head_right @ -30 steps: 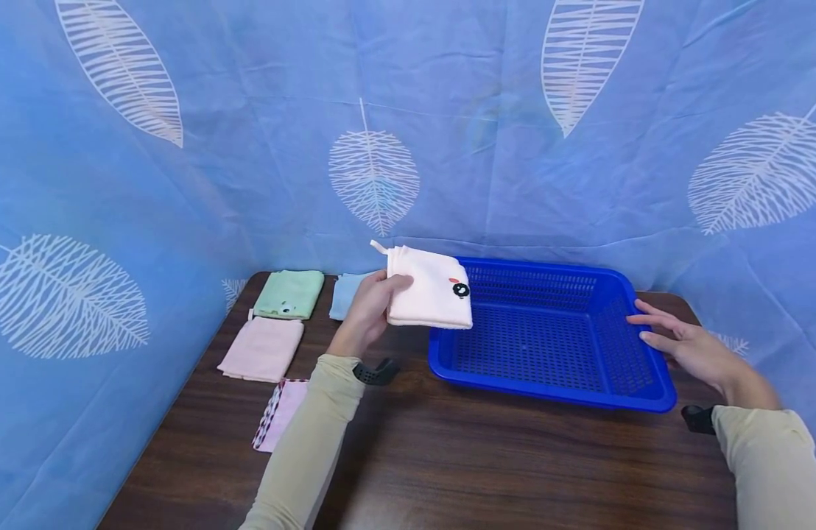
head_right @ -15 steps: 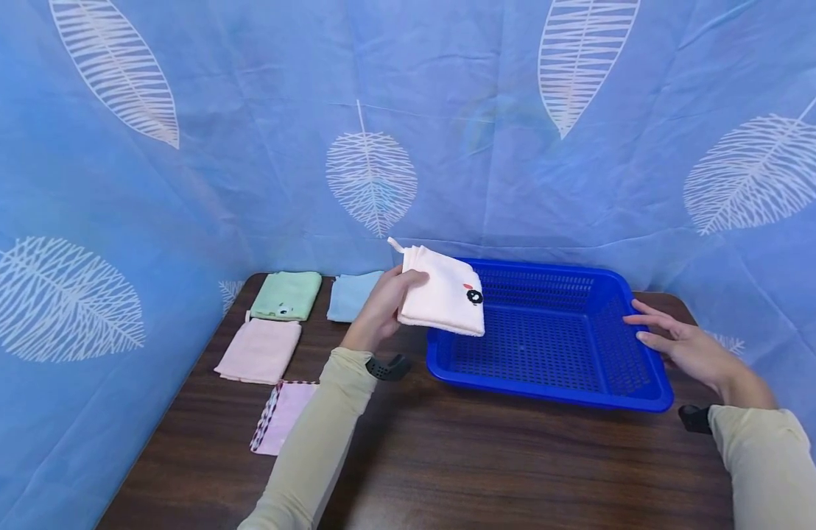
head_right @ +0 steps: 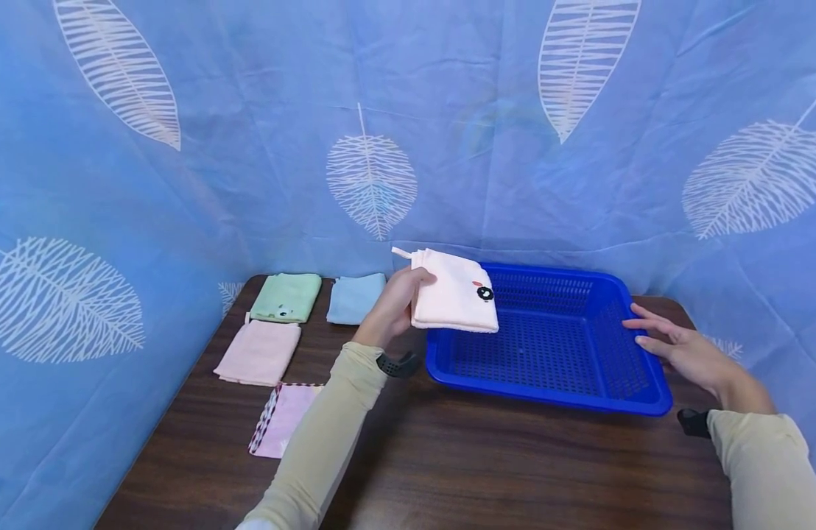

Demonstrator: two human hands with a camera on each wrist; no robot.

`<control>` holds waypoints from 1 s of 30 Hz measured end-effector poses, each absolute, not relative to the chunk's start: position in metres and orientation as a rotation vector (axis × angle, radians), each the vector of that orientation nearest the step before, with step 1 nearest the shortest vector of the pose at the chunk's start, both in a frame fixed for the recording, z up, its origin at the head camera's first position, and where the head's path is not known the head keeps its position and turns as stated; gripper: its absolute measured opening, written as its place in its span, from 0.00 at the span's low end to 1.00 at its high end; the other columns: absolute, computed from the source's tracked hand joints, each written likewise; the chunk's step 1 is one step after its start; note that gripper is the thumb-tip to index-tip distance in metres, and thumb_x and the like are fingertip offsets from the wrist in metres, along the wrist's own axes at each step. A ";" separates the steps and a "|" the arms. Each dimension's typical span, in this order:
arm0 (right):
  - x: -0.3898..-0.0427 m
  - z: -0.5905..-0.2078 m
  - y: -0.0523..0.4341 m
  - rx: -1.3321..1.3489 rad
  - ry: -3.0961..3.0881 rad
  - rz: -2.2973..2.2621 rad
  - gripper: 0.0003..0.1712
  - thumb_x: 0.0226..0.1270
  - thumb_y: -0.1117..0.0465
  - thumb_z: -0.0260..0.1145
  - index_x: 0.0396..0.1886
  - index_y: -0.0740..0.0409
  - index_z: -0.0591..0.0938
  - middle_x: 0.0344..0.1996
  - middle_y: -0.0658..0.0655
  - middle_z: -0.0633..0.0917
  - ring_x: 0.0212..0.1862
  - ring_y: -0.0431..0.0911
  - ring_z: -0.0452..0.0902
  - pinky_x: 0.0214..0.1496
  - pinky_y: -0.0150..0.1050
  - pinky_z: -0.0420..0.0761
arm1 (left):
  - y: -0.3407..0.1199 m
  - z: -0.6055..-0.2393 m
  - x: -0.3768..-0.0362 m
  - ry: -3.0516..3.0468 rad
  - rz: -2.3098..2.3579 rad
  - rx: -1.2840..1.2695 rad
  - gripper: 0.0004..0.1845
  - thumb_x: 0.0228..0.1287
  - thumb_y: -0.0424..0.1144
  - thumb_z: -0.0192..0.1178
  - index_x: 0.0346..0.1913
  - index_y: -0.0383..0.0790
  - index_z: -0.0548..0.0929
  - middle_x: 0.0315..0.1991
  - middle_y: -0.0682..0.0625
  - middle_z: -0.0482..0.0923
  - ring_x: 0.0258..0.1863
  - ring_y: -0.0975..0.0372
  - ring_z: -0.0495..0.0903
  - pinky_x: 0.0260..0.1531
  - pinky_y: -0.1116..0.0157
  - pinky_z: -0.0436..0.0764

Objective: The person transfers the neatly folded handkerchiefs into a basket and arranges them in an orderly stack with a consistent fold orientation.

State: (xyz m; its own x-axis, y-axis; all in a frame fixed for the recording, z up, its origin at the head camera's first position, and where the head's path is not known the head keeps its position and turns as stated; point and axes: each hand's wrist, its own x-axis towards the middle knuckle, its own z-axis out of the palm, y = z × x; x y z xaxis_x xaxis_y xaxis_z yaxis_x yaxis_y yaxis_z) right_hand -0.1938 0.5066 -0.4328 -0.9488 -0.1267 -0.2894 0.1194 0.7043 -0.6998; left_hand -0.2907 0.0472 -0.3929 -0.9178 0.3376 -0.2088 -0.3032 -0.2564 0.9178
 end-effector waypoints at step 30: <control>-0.191 -0.433 0.510 -0.048 2.616 -1.117 0.34 0.83 0.44 0.48 0.79 0.55 0.62 0.76 0.20 0.38 0.79 0.74 0.33 0.65 0.59 0.74 | 0.098 -0.388 -0.305 1.623 2.147 0.103 0.20 0.68 0.34 0.56 0.62 0.41 0.78 0.41 0.51 0.81 0.38 0.61 0.82 0.35 0.63 0.84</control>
